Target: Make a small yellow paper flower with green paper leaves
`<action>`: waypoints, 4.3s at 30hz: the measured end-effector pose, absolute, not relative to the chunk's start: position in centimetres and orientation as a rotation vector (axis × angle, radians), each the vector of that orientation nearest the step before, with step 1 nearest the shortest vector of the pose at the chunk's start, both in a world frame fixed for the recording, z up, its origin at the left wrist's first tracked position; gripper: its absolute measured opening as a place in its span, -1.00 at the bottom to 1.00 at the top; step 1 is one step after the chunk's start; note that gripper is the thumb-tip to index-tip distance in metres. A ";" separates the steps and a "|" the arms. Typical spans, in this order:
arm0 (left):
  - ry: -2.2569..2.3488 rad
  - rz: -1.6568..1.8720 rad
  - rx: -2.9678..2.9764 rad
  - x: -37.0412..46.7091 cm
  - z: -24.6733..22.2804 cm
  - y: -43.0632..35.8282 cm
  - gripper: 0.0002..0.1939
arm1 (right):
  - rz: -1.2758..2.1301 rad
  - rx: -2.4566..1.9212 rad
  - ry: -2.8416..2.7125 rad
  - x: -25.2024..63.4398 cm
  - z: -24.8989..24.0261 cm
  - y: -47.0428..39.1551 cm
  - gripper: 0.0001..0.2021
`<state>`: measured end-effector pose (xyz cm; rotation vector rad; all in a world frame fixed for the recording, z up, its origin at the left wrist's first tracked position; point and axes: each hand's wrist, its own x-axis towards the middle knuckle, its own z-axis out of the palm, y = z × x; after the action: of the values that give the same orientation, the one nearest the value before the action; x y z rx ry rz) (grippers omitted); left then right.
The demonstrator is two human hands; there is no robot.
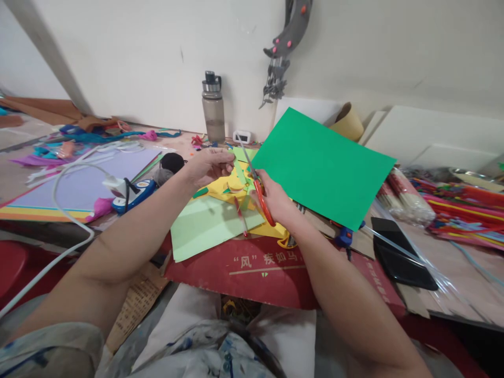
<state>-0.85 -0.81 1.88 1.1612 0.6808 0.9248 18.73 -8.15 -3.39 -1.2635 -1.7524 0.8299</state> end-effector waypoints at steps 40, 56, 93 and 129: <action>0.704 0.883 1.160 -0.6 1.3 -0.1 -0.81 | 0.785 -1.390 -1.679 17.3 -2.3 -9.8 -0.72; 0.678 0.887 1.167 -0.6 1.2 0.0 -0.83 | 0.836 -1.349 -1.659 17.1 -2.5 -9.9 -0.75; 0.674 0.889 1.231 -0.9 0.6 0.4 -0.84 | 0.696 -1.383 -1.685 17.1 -2.5 -9.9 -0.71; 0.682 0.814 1.927 -1.0 0.4 -0.3 -0.77 | 0.862 -1.139 -1.424 19.0 -1.9 -8.6 -0.60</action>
<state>-1.04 -0.28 0.42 1.9274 0.6815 0.8138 19.02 -8.59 -1.88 -1.1387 -1.4237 0.8618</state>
